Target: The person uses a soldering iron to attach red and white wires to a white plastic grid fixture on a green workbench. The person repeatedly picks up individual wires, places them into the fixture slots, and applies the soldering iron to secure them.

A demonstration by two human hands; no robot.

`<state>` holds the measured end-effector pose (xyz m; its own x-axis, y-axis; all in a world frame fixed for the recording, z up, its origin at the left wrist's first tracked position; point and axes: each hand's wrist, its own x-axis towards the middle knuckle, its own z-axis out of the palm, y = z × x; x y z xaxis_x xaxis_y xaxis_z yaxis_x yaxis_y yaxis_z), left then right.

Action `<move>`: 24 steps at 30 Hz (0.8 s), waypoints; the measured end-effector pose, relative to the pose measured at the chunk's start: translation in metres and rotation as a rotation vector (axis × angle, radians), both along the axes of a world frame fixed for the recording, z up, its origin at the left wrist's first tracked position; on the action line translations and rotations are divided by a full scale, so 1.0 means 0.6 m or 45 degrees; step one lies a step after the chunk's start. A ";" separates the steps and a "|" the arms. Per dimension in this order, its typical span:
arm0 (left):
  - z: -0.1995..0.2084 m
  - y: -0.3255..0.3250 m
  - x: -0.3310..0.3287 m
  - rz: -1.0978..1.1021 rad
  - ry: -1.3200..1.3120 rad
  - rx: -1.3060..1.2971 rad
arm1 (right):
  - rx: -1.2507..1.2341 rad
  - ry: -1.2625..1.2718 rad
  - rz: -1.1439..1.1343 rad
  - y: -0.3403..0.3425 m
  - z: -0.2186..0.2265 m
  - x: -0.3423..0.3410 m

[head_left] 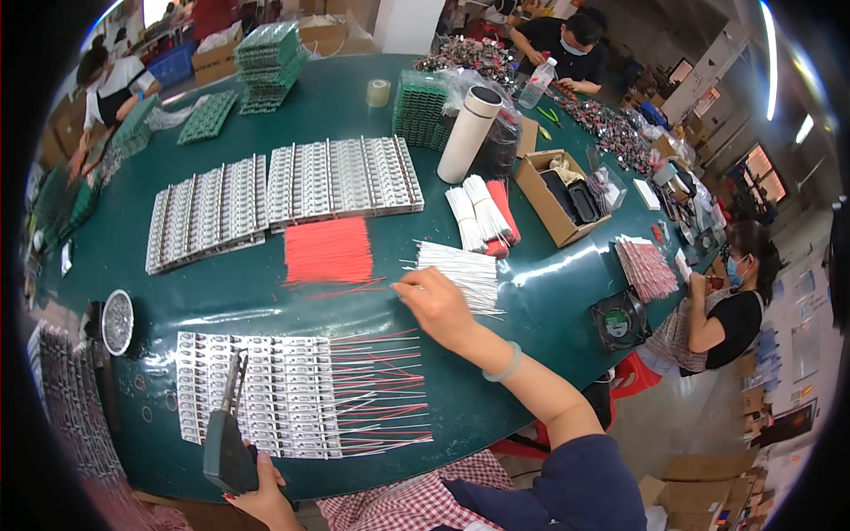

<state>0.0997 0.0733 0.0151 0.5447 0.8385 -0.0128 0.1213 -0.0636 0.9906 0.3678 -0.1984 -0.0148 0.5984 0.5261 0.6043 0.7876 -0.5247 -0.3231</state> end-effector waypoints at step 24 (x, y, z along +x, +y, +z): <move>0.036 -0.022 -0.001 0.039 -0.020 0.053 | -0.210 -0.447 -0.137 0.210 -0.098 0.092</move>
<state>0.0988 0.0601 0.0369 0.5189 0.8543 0.0304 0.1086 -0.1012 0.9889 0.4232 -0.0722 -0.0733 0.4276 0.5786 0.6946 0.7729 -0.6325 0.0511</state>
